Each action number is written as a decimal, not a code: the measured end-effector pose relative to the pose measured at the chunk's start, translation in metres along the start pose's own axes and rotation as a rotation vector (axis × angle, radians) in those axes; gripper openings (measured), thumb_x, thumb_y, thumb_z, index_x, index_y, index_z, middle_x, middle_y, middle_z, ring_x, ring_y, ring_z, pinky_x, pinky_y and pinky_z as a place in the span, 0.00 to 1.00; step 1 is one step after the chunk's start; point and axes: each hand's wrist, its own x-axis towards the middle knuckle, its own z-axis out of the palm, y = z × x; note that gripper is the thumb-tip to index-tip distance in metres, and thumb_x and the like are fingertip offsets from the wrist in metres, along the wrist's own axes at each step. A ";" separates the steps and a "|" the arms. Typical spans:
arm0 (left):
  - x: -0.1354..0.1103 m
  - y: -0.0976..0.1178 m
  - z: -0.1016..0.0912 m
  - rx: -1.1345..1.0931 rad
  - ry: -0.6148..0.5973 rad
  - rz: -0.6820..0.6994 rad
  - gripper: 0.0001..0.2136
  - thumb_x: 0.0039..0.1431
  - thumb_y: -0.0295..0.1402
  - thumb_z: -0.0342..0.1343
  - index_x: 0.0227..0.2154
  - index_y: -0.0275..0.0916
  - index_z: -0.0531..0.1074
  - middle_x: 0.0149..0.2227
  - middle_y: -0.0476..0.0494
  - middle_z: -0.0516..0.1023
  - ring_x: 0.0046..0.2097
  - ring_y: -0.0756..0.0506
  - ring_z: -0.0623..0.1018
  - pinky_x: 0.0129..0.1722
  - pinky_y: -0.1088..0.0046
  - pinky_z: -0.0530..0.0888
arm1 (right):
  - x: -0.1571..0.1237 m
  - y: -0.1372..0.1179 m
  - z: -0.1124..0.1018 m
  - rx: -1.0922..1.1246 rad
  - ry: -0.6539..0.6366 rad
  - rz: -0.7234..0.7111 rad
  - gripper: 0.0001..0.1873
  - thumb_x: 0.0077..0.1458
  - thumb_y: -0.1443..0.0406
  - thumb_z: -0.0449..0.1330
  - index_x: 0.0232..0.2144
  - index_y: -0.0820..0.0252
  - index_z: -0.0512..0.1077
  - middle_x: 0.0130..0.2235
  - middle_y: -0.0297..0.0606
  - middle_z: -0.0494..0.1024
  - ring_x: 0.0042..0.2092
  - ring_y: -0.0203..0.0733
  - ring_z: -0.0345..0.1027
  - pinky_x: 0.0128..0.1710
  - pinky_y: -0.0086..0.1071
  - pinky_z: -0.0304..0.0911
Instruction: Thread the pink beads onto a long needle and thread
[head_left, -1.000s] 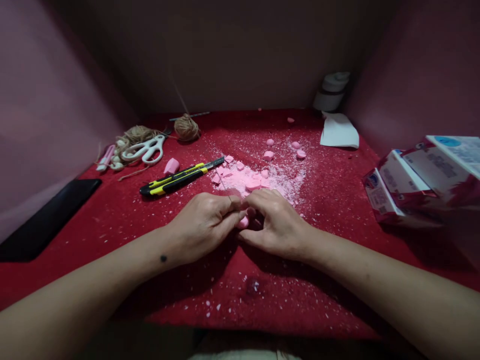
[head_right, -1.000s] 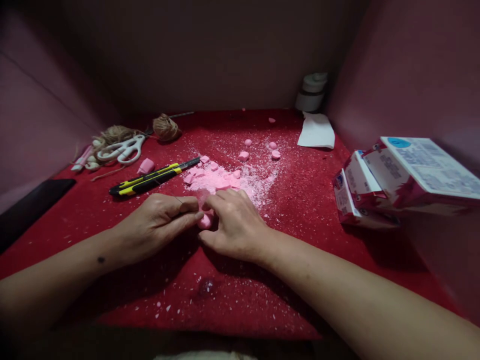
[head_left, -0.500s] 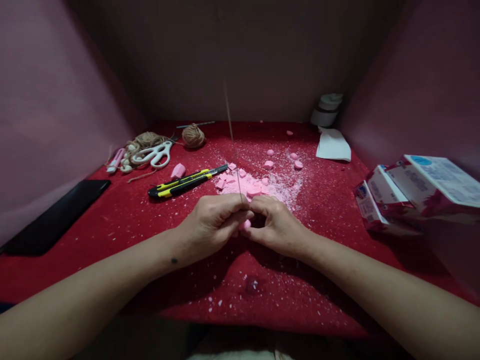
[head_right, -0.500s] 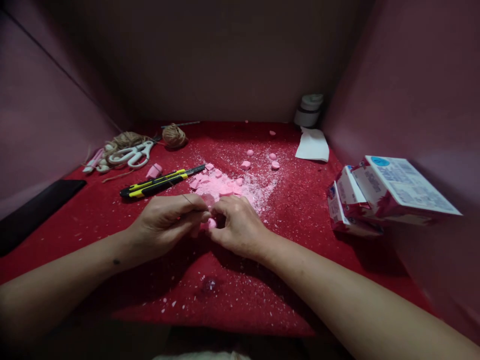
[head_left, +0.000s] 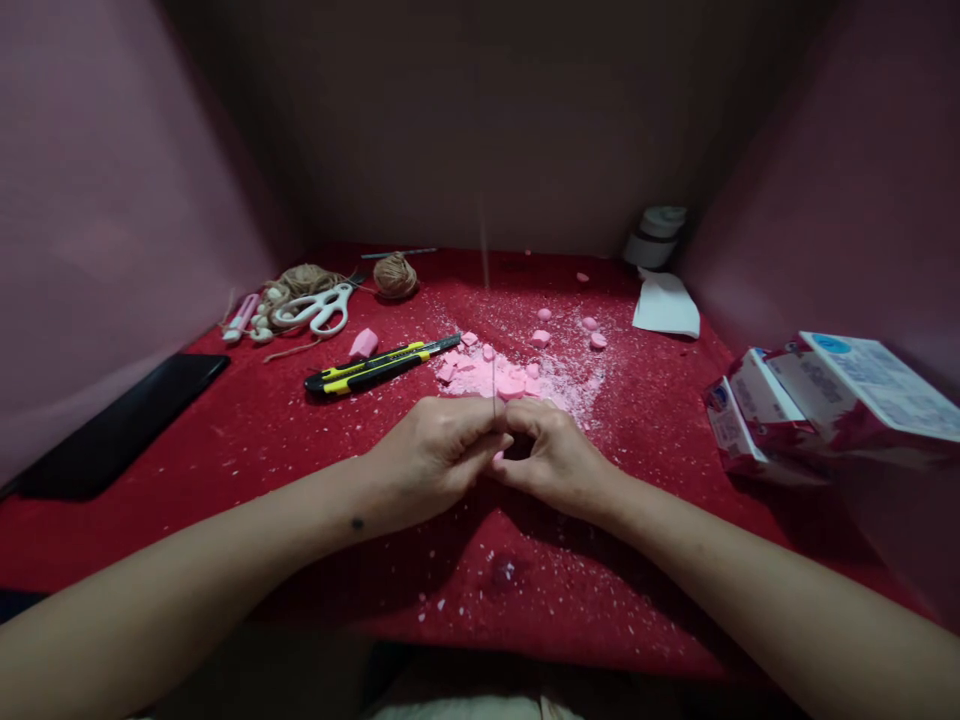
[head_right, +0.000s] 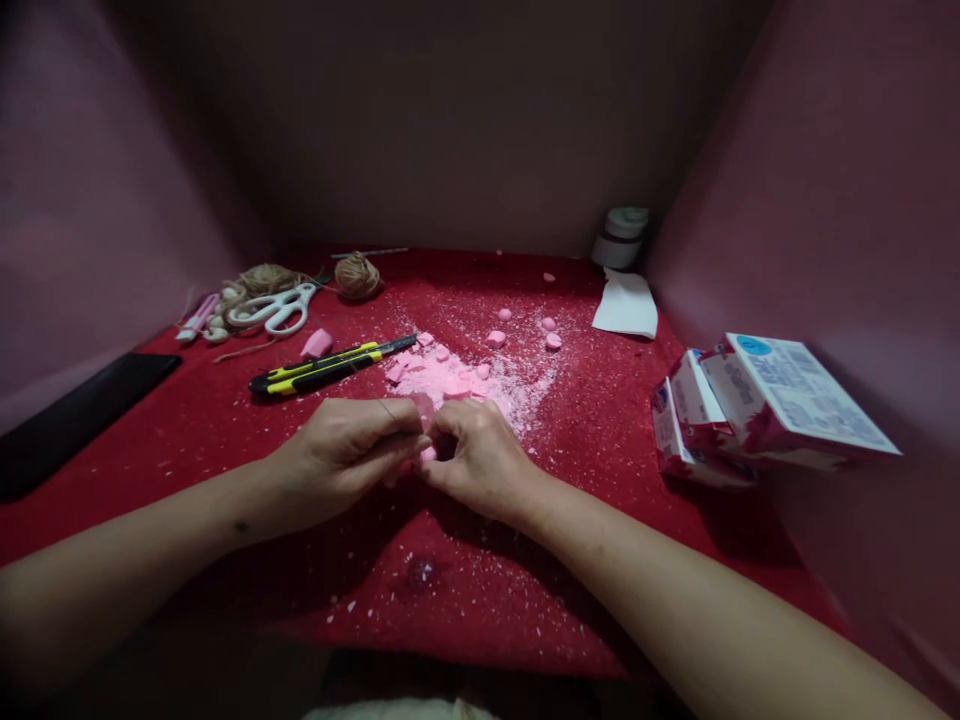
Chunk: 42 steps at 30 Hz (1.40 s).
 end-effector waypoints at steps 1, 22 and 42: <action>0.001 -0.002 0.001 -0.015 -0.005 -0.008 0.07 0.56 0.22 0.49 0.25 0.35 0.66 0.20 0.53 0.68 0.22 0.55 0.67 0.24 0.82 0.63 | 0.000 0.000 0.000 0.004 -0.003 0.001 0.02 0.45 0.70 0.59 0.23 0.61 0.68 0.26 0.33 0.70 0.30 0.34 0.61 0.32 0.30 0.57; 0.006 -0.011 -0.001 -0.004 -0.025 -0.153 0.06 0.56 0.26 0.50 0.26 0.33 0.69 0.23 0.49 0.72 0.24 0.53 0.69 0.26 0.78 0.65 | 0.000 -0.002 0.001 0.004 0.015 0.020 0.04 0.47 0.68 0.58 0.22 0.62 0.69 0.26 0.34 0.71 0.29 0.34 0.62 0.32 0.30 0.58; 0.011 -0.005 -0.015 -0.167 -0.129 -0.265 0.07 0.55 0.24 0.51 0.22 0.32 0.70 0.18 0.53 0.69 0.21 0.55 0.66 0.22 0.81 0.61 | -0.001 0.001 0.002 -0.040 0.029 0.027 0.05 0.47 0.67 0.60 0.23 0.61 0.68 0.25 0.33 0.71 0.29 0.35 0.62 0.32 0.31 0.57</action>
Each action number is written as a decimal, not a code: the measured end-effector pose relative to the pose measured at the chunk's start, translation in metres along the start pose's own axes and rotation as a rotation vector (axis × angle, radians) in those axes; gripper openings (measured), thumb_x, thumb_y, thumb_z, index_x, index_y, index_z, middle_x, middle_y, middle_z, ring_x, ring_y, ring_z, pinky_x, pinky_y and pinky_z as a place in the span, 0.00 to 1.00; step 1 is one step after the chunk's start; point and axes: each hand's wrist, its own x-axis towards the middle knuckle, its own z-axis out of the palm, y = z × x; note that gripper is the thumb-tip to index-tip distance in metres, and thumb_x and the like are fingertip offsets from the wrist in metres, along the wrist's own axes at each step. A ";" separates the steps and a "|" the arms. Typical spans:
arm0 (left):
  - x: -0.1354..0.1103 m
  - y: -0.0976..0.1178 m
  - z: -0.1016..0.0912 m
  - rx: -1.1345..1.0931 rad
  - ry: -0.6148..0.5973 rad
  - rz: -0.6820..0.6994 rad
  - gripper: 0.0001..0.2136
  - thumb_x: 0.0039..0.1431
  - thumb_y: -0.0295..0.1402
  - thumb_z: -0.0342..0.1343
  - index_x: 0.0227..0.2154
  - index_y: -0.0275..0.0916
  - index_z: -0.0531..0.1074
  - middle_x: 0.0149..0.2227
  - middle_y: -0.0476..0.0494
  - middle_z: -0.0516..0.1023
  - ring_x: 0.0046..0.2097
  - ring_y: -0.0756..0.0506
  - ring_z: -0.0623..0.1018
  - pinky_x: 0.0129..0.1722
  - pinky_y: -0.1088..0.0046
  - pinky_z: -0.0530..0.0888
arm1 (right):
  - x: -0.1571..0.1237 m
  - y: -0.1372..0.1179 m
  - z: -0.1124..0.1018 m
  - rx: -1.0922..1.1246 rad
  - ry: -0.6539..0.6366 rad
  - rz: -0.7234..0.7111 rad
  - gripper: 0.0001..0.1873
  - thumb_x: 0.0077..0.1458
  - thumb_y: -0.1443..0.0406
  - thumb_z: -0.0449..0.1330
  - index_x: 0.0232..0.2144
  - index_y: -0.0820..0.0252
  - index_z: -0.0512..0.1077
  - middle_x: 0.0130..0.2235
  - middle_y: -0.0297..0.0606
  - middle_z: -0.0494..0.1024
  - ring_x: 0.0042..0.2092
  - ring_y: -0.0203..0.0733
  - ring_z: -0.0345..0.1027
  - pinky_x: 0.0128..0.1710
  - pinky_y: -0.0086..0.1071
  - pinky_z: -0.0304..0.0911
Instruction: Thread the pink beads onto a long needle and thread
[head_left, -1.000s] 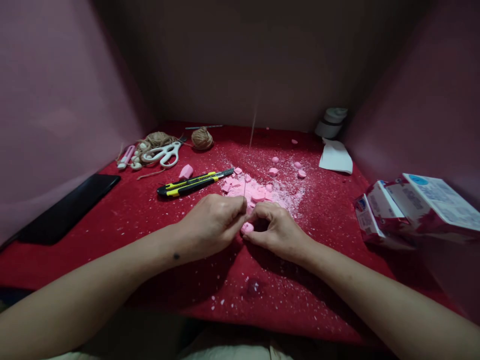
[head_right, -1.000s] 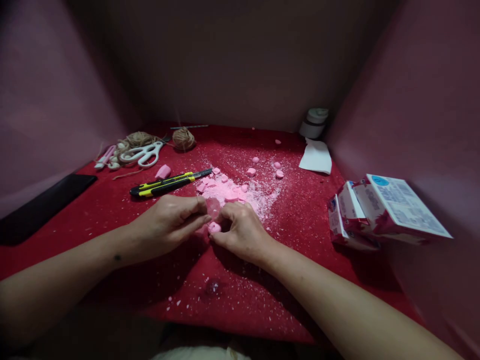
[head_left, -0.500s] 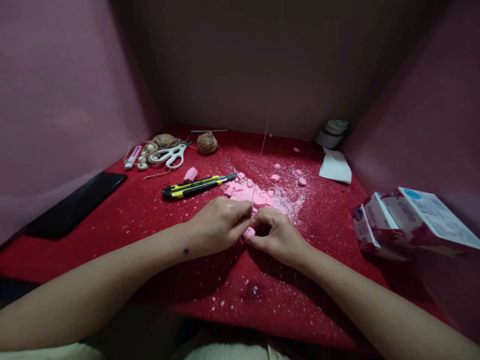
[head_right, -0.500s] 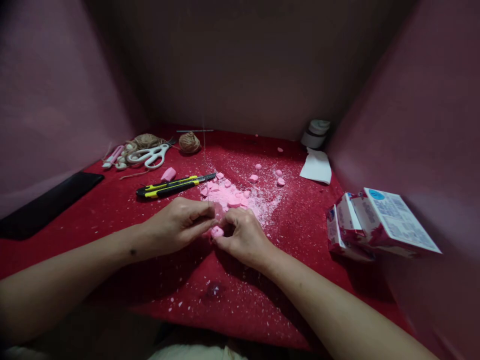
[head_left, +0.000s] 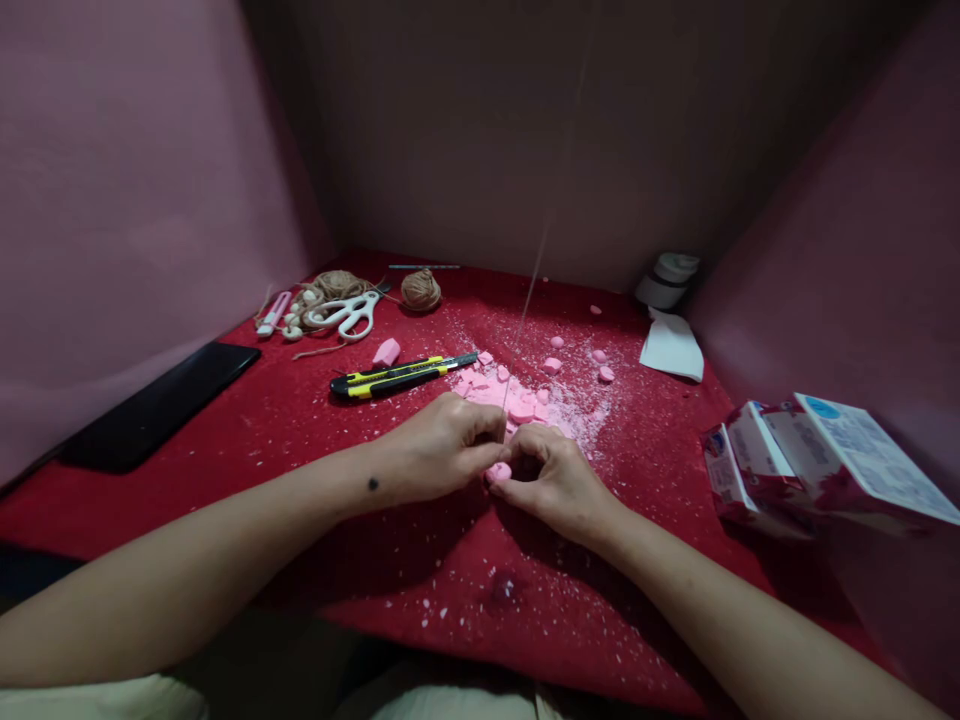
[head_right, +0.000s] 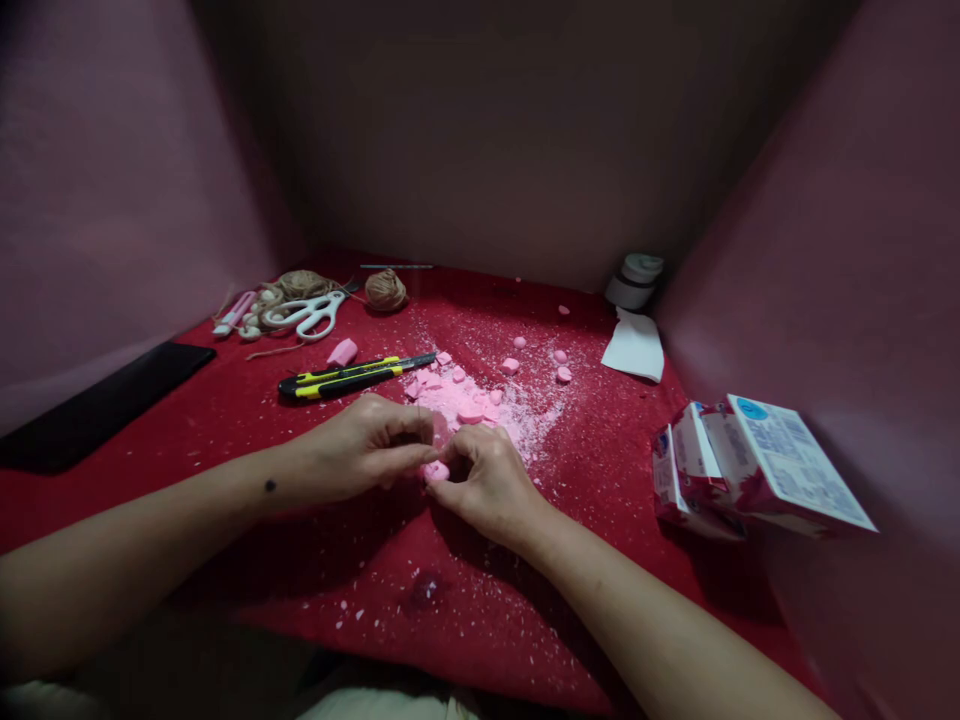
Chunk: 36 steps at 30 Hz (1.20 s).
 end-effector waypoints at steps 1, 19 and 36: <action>-0.001 0.002 0.001 -0.033 -0.022 -0.007 0.07 0.54 0.23 0.51 0.22 0.32 0.69 0.17 0.54 0.68 0.20 0.55 0.66 0.22 0.81 0.61 | 0.000 0.000 0.000 0.001 -0.002 -0.005 0.05 0.46 0.68 0.60 0.22 0.61 0.67 0.25 0.33 0.71 0.29 0.34 0.62 0.32 0.31 0.57; 0.004 -0.009 0.002 -0.037 -0.097 -0.116 0.04 0.50 0.22 0.54 0.25 0.32 0.72 0.20 0.52 0.73 0.23 0.54 0.69 0.23 0.81 0.62 | -0.001 0.002 0.001 0.009 0.028 -0.012 0.05 0.45 0.69 0.61 0.21 0.60 0.68 0.25 0.32 0.72 0.30 0.35 0.63 0.33 0.30 0.56; 0.002 -0.008 0.009 0.133 -0.018 -0.073 0.04 0.49 0.23 0.54 0.23 0.33 0.72 0.20 0.50 0.71 0.24 0.53 0.68 0.26 0.78 0.61 | -0.001 0.002 0.002 0.042 0.032 -0.019 0.06 0.44 0.69 0.60 0.21 0.60 0.66 0.23 0.31 0.70 0.27 0.33 0.61 0.30 0.29 0.55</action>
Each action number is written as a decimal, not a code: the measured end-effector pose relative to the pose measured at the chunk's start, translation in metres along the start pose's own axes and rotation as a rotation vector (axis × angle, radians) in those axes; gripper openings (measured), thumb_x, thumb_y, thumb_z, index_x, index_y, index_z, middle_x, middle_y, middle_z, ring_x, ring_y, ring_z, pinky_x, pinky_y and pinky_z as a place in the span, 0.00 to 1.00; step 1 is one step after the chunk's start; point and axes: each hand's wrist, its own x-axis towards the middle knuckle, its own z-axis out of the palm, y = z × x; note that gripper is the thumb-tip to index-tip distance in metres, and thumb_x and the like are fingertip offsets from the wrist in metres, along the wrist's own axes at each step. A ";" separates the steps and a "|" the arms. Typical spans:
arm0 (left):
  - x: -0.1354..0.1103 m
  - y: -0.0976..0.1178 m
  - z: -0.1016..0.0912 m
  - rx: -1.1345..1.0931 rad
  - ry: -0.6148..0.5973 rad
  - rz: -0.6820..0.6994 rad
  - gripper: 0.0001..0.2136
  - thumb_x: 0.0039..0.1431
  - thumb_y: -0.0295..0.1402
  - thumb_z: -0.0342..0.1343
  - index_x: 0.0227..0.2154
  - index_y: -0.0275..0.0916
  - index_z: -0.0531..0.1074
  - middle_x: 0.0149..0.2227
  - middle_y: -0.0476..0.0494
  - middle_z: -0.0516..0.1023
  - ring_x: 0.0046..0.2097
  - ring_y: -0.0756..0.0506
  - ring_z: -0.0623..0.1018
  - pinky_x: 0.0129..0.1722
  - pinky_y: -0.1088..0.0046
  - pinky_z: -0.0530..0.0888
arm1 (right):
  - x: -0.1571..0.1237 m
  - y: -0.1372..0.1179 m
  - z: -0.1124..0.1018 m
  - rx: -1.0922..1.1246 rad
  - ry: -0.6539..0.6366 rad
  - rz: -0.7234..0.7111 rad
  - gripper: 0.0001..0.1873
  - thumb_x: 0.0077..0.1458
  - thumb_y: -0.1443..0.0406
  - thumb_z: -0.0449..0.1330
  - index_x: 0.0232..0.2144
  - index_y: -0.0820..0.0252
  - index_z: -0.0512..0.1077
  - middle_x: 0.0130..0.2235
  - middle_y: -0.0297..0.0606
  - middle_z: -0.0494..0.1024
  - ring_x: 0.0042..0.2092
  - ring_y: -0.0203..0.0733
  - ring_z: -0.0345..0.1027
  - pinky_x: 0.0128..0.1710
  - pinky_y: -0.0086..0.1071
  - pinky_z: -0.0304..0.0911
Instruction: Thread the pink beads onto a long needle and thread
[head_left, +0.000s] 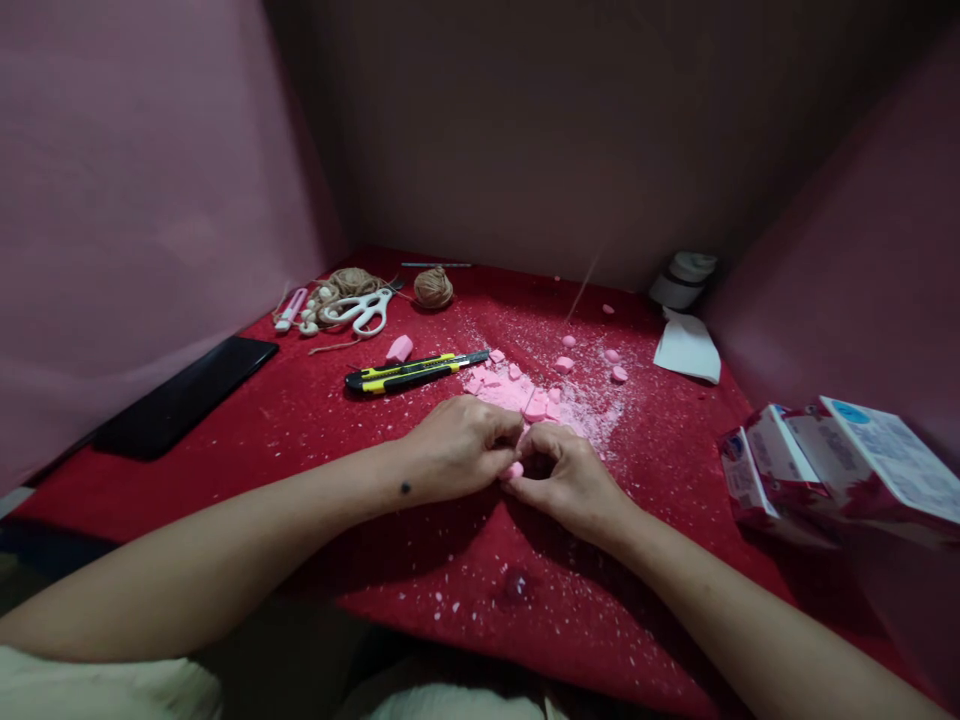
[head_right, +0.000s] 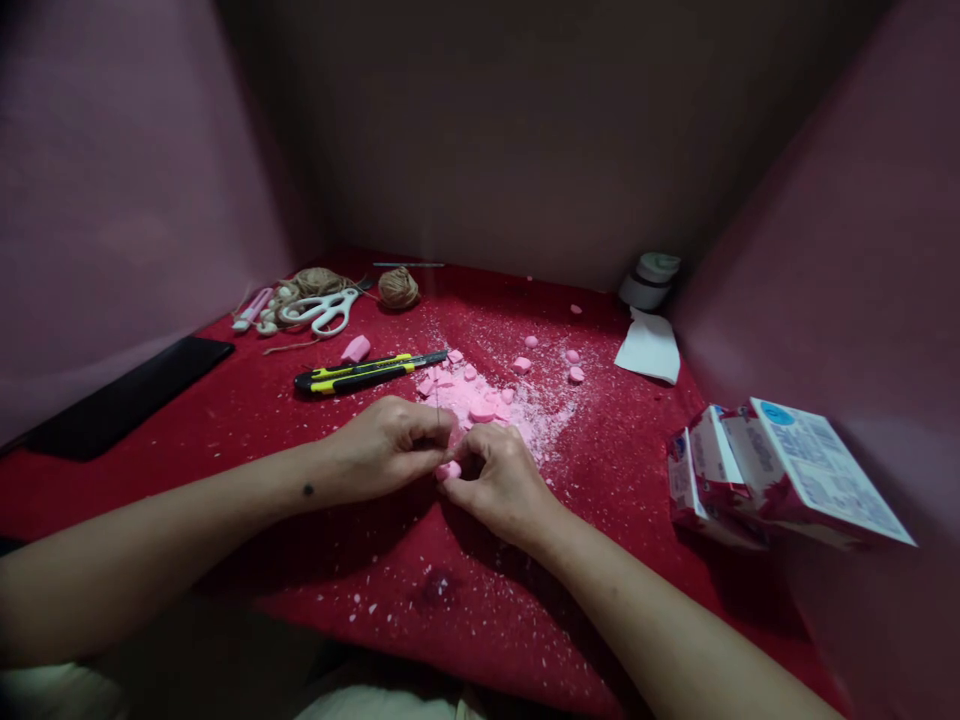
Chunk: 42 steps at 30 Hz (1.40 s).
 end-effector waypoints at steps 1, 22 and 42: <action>-0.001 0.002 -0.001 0.000 -0.011 -0.005 0.05 0.50 0.23 0.53 0.23 0.33 0.72 0.20 0.50 0.71 0.24 0.53 0.67 0.26 0.78 0.61 | 0.000 0.000 0.000 0.002 0.000 0.004 0.06 0.43 0.69 0.60 0.20 0.60 0.65 0.23 0.31 0.69 0.27 0.33 0.60 0.30 0.29 0.55; -0.007 0.006 -0.009 -0.091 -0.065 0.004 0.07 0.54 0.26 0.50 0.24 0.34 0.70 0.22 0.50 0.72 0.26 0.53 0.68 0.27 0.79 0.64 | 0.001 0.001 0.005 -0.029 0.023 0.045 0.07 0.43 0.68 0.61 0.20 0.60 0.64 0.24 0.31 0.69 0.28 0.34 0.61 0.30 0.29 0.56; 0.003 0.008 0.001 0.009 0.037 -0.037 0.06 0.53 0.25 0.52 0.22 0.33 0.71 0.20 0.51 0.70 0.24 0.53 0.67 0.26 0.79 0.62 | 0.001 0.000 0.001 -0.067 -0.008 0.018 0.07 0.45 0.68 0.60 0.19 0.60 0.65 0.23 0.31 0.69 0.28 0.33 0.61 0.31 0.30 0.56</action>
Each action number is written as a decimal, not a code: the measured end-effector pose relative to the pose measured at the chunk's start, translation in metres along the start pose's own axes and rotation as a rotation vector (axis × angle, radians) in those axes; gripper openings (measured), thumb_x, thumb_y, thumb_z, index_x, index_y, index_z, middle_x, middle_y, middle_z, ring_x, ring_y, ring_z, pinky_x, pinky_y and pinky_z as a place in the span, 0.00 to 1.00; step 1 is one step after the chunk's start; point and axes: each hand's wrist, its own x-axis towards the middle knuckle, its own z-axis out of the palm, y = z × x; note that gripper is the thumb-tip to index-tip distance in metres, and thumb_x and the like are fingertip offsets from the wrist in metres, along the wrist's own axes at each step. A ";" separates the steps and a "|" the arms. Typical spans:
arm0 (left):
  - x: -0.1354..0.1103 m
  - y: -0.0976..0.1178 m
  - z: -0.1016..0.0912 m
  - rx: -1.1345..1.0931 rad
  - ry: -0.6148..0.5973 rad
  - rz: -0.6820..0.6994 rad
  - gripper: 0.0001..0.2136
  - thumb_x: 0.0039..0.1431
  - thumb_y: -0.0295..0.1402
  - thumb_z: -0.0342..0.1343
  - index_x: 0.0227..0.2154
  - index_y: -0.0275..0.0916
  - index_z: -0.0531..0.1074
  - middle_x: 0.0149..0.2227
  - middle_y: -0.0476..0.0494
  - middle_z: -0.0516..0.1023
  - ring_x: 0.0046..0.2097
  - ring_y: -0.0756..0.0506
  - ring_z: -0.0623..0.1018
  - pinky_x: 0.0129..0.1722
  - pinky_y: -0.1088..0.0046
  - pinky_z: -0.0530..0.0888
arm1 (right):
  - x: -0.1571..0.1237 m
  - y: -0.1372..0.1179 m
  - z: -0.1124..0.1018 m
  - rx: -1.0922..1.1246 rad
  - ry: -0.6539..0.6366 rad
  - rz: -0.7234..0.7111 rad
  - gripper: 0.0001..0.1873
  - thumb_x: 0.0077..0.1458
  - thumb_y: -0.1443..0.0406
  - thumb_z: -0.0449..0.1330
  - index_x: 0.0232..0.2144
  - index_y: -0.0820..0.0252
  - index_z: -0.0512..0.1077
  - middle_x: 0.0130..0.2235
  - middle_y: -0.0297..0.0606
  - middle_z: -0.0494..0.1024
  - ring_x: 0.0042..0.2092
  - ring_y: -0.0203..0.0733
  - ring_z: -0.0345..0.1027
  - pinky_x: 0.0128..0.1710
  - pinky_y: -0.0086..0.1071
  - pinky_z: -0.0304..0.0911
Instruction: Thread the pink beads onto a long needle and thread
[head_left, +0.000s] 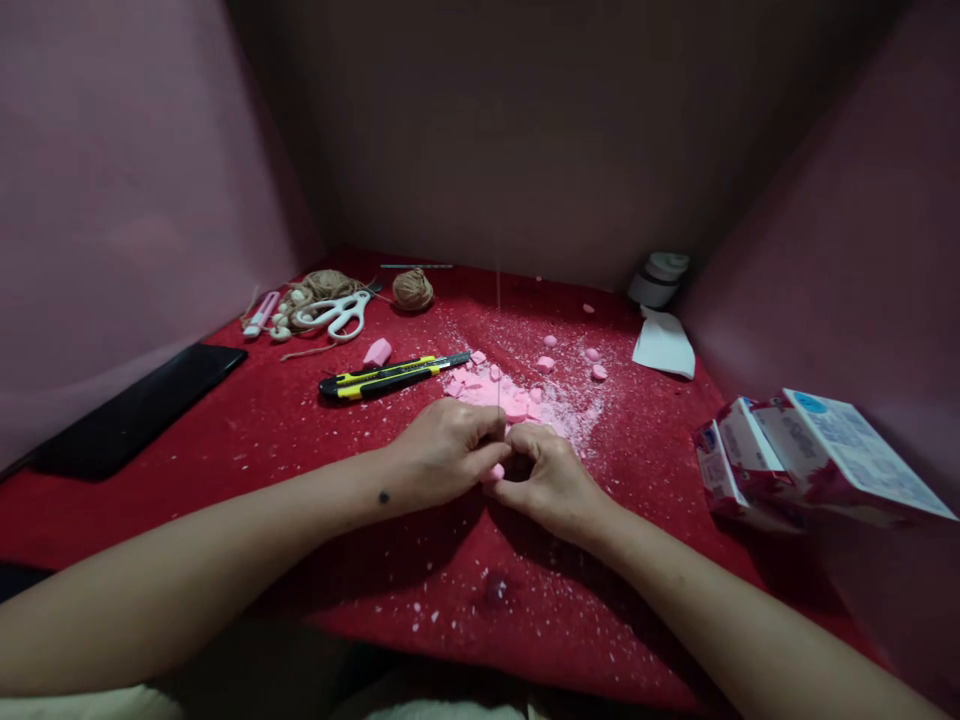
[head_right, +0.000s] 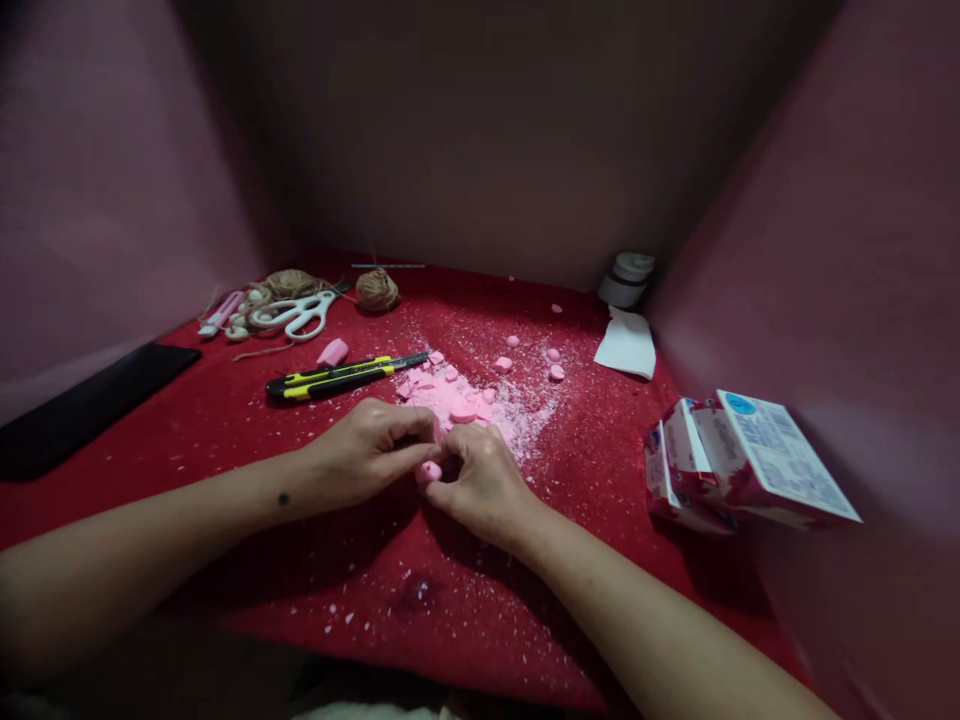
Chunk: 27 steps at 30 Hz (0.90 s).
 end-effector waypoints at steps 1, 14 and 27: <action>0.000 -0.001 0.000 0.013 0.014 0.000 0.06 0.54 0.26 0.52 0.23 0.33 0.71 0.20 0.50 0.71 0.24 0.53 0.67 0.26 0.78 0.61 | 0.000 -0.001 0.000 -0.003 -0.004 0.004 0.06 0.46 0.68 0.60 0.20 0.60 0.66 0.24 0.32 0.70 0.28 0.34 0.61 0.31 0.30 0.56; 0.000 0.001 0.003 0.031 0.004 0.035 0.07 0.52 0.24 0.51 0.21 0.34 0.68 0.19 0.52 0.69 0.23 0.54 0.65 0.25 0.79 0.60 | -0.001 0.001 0.000 0.006 -0.022 0.035 0.08 0.44 0.67 0.61 0.19 0.59 0.64 0.23 0.32 0.68 0.28 0.34 0.59 0.29 0.30 0.56; -0.002 0.004 0.001 0.078 -0.031 0.048 0.06 0.52 0.25 0.51 0.21 0.34 0.68 0.19 0.52 0.69 0.23 0.54 0.65 0.24 0.80 0.60 | 0.000 0.000 0.000 0.040 -0.011 0.009 0.09 0.43 0.68 0.60 0.18 0.60 0.62 0.23 0.30 0.66 0.26 0.32 0.58 0.27 0.28 0.54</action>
